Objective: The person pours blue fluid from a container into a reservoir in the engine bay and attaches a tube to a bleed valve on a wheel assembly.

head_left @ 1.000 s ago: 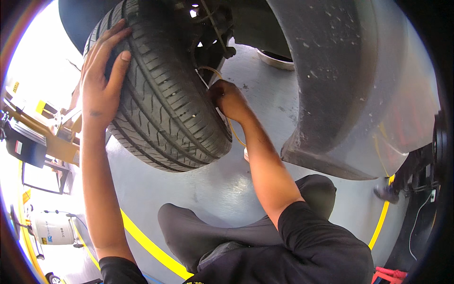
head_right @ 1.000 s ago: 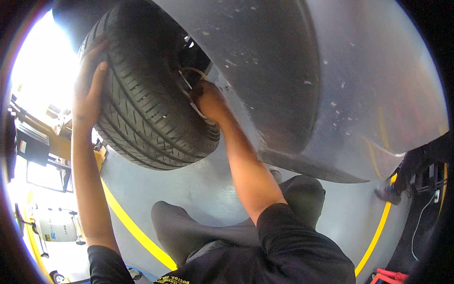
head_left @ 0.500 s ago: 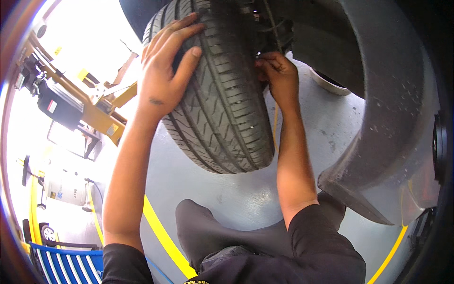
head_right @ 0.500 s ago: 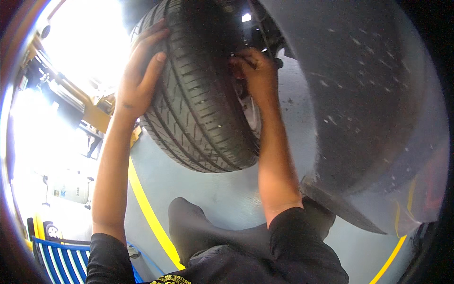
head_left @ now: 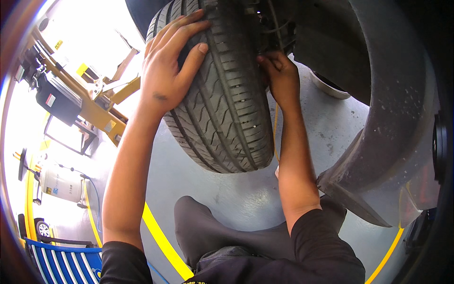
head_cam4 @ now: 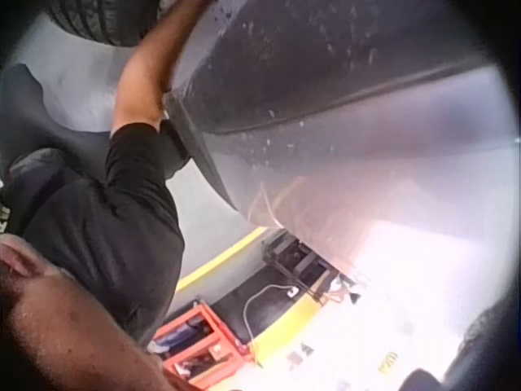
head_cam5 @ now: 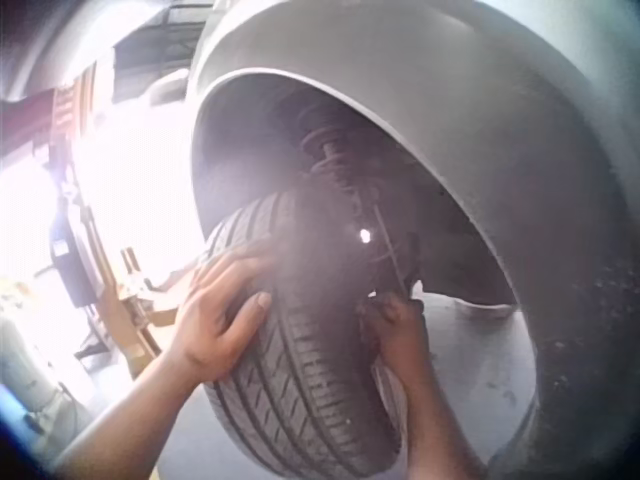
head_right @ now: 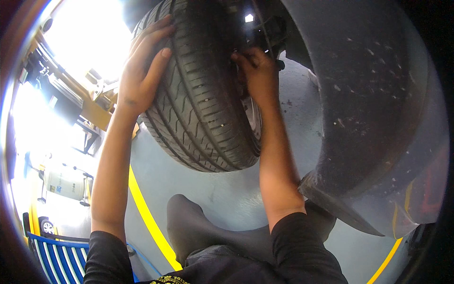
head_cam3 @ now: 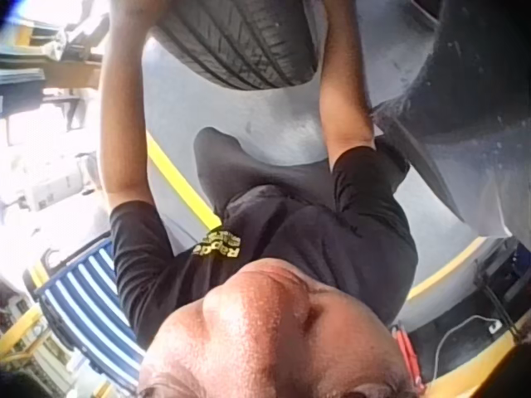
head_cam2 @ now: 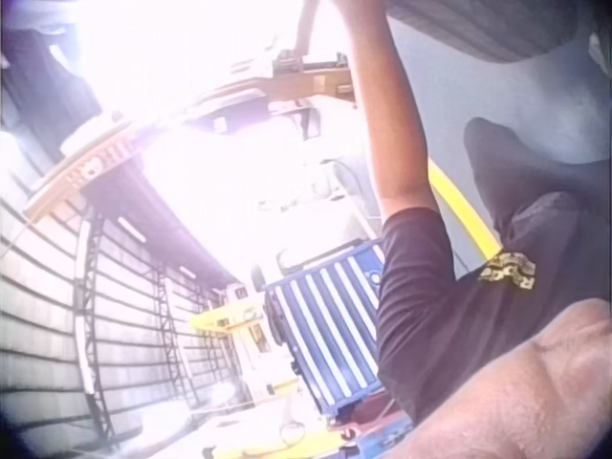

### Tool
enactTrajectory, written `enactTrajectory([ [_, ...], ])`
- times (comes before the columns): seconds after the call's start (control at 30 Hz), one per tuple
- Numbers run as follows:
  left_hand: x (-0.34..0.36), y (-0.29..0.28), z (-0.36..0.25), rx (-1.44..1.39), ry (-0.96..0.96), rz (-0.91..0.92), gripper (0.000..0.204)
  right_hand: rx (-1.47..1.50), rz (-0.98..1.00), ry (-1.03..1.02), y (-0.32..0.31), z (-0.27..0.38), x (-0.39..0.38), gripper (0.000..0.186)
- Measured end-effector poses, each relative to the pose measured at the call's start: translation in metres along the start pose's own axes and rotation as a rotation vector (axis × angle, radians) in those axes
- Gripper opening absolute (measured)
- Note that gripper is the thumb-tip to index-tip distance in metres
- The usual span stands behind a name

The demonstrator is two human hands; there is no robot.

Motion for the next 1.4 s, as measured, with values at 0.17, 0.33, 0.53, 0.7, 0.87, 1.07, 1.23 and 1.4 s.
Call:
enactTrajectory([
  [0.17,0.003,0.005,-0.007,0.047,0.015,0.058,0.041,-0.001,-0.040,-0.025,0.001,-0.001,-0.007,0.028],
  [0.33,0.003,0.003,-0.006,0.025,0.014,0.074,0.042,-0.026,-0.067,-0.169,0.006,-0.007,-0.004,0.030],
  [0.53,0.002,0.004,-0.002,0.025,-0.017,0.084,0.043,-0.224,0.031,-0.144,0.006,0.001,-0.009,0.034],
  [0.7,0.006,0.005,-0.007,-0.072,-0.025,0.094,0.044,-0.234,0.004,-0.184,-0.001,0.008,-0.009,0.037],
  [0.87,0.001,0.005,-0.001,-0.055,-0.033,0.076,0.045,-0.314,-0.104,-0.265,-0.011,0.024,-0.012,0.041],
  [1.07,0.005,0.005,-0.013,-0.084,0.028,0.064,0.044,-0.329,0.011,-0.190,-0.007,0.019,-0.019,0.058],
  [1.23,0.002,0.005,-0.007,-0.052,0.035,0.073,0.042,-0.246,-0.040,-0.208,-0.005,0.024,-0.024,0.054],
  [1.4,0.005,0.006,-0.008,-0.086,0.039,0.048,0.043,-0.088,-0.118,-0.261,0.001,0.004,-0.015,0.050],
])
Point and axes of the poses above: each hand's wrist, its own x-axis towards the middle knuckle, its own y-axis out of the palm, z = x × y, the point moved 9 cm from there along x, towards the middle knuckle, and after that the axes turned 10 degrees about -x, right-handed, at the moved point
